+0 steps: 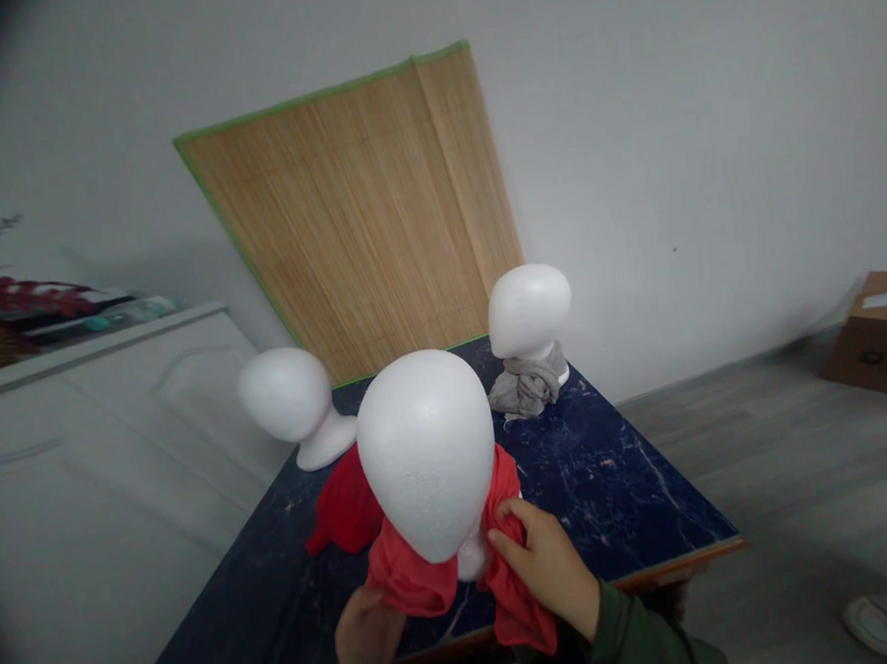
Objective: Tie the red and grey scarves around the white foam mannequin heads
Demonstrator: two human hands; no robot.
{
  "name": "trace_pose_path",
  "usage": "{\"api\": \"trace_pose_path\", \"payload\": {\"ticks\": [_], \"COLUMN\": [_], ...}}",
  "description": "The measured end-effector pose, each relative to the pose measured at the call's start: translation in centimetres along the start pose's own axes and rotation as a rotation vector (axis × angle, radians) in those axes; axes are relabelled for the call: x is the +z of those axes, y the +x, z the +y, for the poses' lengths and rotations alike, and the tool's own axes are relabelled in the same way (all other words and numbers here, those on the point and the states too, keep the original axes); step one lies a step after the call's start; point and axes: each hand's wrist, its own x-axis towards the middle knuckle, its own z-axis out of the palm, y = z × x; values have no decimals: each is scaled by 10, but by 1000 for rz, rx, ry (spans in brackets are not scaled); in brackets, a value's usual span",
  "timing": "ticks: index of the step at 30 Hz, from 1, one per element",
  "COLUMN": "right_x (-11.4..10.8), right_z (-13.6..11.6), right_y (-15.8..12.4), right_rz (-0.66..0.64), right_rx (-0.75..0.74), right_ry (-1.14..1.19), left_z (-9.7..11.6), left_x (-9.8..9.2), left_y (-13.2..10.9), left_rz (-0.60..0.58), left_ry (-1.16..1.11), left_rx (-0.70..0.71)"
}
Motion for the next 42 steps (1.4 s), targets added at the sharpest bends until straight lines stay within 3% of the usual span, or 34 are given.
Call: {"api": "trace_pose_path", "payload": {"ticks": [4, 7, 10, 14, 17, 20, 24, 29, 31, 35, 38, 42], "right_x": [4, 5, 3, -2, -4, -2, 7, 8, 8, 18, 32, 47], "right_z": [5, 2, -4, -8, -6, -7, -13, -18, -21, -30, -32, -21], "right_y": [-3, -10, -16, -22, -23, -23, -22, -16, -17, -28, -39, -40], "right_rz": [23, -56, -123, -192, -237, -125, 15, -137, -105, 70, 40, 94], "right_rx": [153, 360, 436, 279, 141, 168, 381, 495, 475, 363, 296, 189], "right_ry": [449, 888, 1087, 943, 739, 609, 898, 1178, 1207, 1154, 1060, 835], "left_z": [-7, -6, -4, -4, -7, -7, -5, -7, -8, -8, -5, 2], "left_x": [-21, -14, -2, -3, -6, 4, 25, 27, 20, 8, 6, 7], "left_y": [4, 0, -6, -8, -5, -3, -3, -6, -7, -9, -11, -16], "left_rz": [26, 56, 47, 23, 85, 180, 209, 182, 153, -19, -94, -222], "left_ry": [-263, -174, 10, 122, 110, 304, 502, 530, 512, 348, 151, 181], "left_rx": [-12, -42, -56, -4, 63, 163, 257, 253, 224, 78, 24, -79]}}
